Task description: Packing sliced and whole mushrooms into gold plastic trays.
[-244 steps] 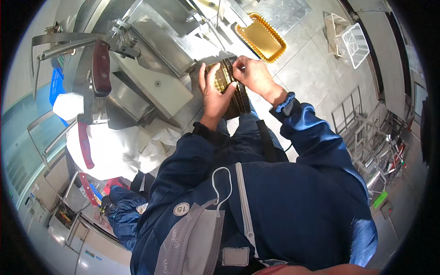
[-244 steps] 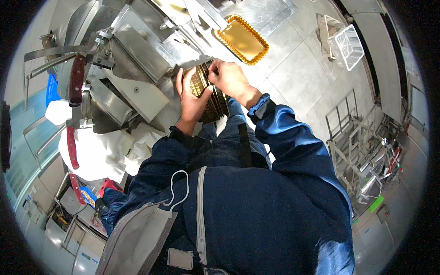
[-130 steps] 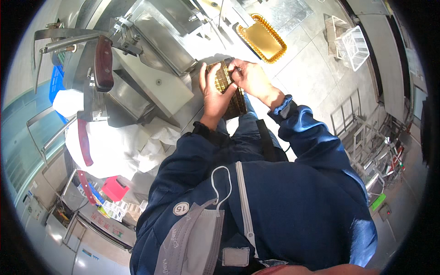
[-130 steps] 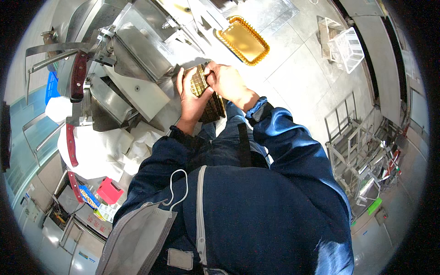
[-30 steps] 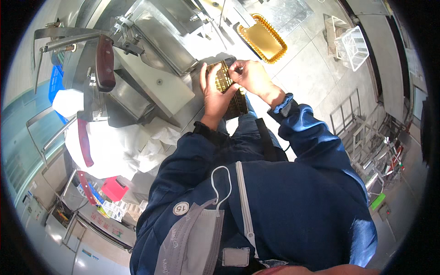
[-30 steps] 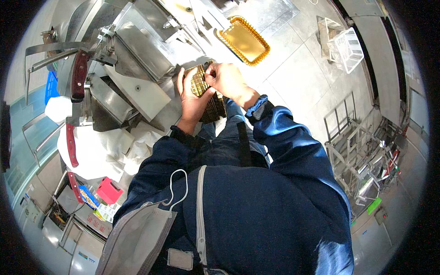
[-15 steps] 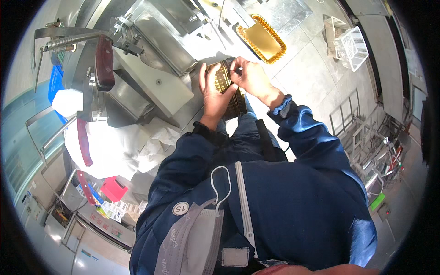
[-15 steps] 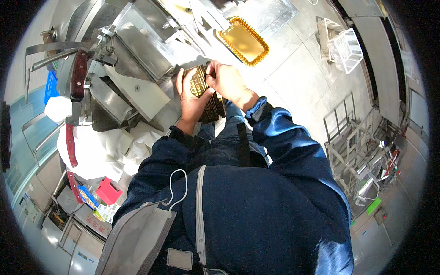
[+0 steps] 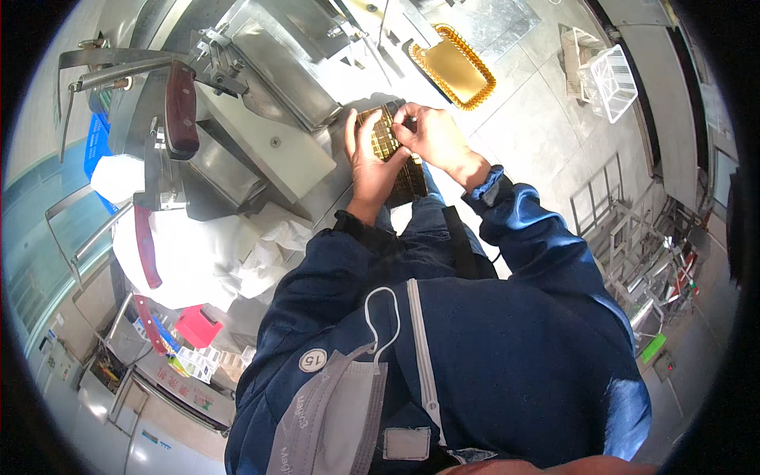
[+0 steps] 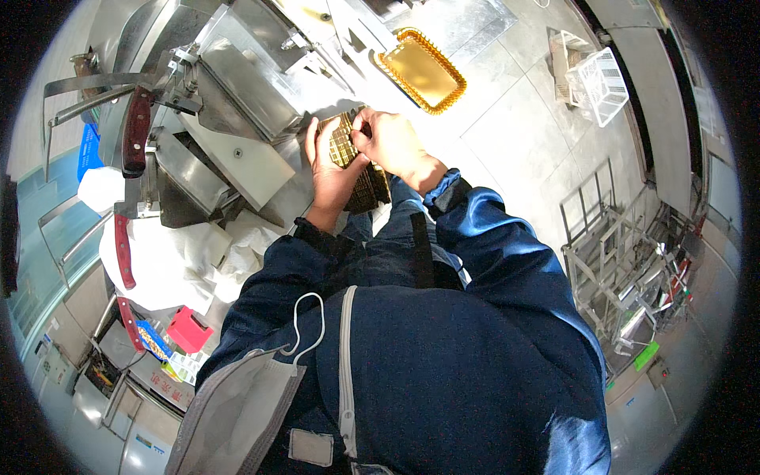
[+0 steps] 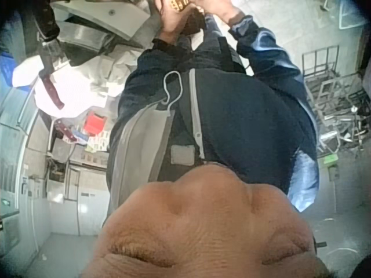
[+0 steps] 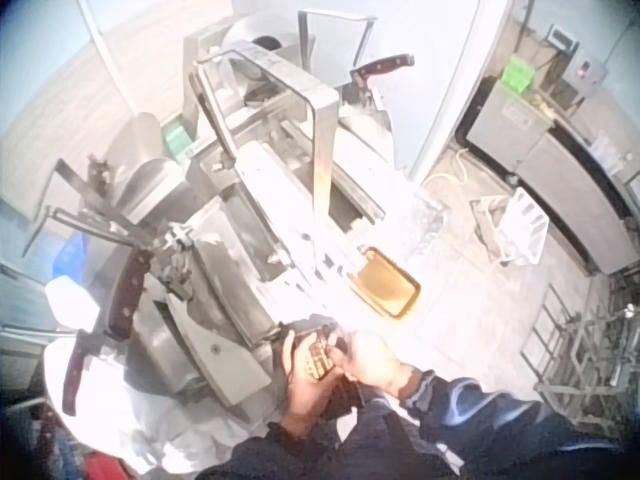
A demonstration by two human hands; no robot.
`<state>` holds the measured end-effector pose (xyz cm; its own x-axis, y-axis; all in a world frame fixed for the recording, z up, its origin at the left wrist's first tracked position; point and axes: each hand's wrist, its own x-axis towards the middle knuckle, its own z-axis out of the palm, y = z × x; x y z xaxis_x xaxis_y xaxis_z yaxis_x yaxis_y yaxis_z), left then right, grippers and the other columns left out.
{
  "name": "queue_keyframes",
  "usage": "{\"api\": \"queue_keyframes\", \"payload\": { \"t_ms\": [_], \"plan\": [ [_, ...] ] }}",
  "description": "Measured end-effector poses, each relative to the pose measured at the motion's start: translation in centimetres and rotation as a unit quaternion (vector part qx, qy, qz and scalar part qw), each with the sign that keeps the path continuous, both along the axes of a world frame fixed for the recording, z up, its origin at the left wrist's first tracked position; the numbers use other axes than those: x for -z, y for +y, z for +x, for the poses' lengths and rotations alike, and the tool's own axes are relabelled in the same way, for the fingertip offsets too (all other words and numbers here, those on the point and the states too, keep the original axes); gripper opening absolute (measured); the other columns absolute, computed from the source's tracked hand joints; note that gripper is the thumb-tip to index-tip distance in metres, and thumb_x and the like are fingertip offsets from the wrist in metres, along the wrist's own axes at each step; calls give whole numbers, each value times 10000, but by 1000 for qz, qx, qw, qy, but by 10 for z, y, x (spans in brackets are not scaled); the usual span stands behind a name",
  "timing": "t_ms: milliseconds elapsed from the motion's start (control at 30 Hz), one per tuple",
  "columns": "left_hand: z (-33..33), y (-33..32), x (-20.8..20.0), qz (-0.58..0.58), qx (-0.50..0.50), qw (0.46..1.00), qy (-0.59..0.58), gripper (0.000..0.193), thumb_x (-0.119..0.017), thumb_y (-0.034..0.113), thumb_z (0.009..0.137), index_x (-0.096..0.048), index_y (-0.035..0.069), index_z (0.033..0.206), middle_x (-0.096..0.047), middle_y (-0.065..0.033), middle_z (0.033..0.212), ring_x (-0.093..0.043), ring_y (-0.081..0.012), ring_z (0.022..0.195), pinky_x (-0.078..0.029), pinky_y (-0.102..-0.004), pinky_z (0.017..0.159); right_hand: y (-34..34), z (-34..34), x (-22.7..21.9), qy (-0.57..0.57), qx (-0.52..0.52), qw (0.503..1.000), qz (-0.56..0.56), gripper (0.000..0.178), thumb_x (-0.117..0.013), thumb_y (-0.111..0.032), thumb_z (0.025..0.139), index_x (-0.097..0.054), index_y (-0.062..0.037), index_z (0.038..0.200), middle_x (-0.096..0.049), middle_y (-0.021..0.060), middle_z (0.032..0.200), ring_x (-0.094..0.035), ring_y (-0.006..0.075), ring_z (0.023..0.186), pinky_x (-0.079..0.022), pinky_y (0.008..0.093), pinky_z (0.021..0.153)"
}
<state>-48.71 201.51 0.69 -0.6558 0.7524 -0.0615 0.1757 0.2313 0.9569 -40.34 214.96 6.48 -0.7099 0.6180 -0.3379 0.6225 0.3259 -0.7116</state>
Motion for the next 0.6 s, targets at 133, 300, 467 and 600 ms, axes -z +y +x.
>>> {"api": "queue_keyframes", "payload": {
  "t_ms": [133, 300, 467, 600],
  "plan": [
    [-1, -1, -4, 5, 5, 1000, -28, 810, -840, 60, 667, -504, 142, 1399, -229, -168, 1578, -369, -339, 1400, -348, -426, 1152, -1, 2, 5, 7, 5, 1000, 16, 159, -657, -202, 876, -676, -62, 949, -700, 190, 761, -716, 357, 732, -573, 421, 722],
    [-1, 0, 1, 6, -1, 999, -47, 807, -843, 66, 671, -502, 134, 1399, -226, -170, 1580, -368, -334, 1403, -347, -426, 1153, -1, 3, 6, 20, 14, 1000, 9, 130, -637, -170, 876, -667, -72, 957, -705, 196, 807, -715, 365, 768, -572, 423, 729],
    [0, 0, -2, 7, 7, 999, -49, 810, -845, 65, 676, -500, 143, 1405, -219, -164, 1583, -374, -327, 1399, -356, -421, 1145, -3, 10, 22, 71, 0, 995, 71, 168, -613, -147, 872, -709, -87, 996, -713, 196, 858, -714, 364, 789, -576, 427, 753],
    [-1, 0, -4, 5, 7, 1000, -14, 813, -845, 61, 677, -499, 145, 1408, -219, -158, 1583, -379, -321, 1394, -361, -415, 1142, -2, 4, 6, 12, -2, 1000, -6, 178, -669, -204, 892, -728, -80, 1006, -712, 171, 883, -713, 312, 792, -562, 379, 749]
  ]
}}
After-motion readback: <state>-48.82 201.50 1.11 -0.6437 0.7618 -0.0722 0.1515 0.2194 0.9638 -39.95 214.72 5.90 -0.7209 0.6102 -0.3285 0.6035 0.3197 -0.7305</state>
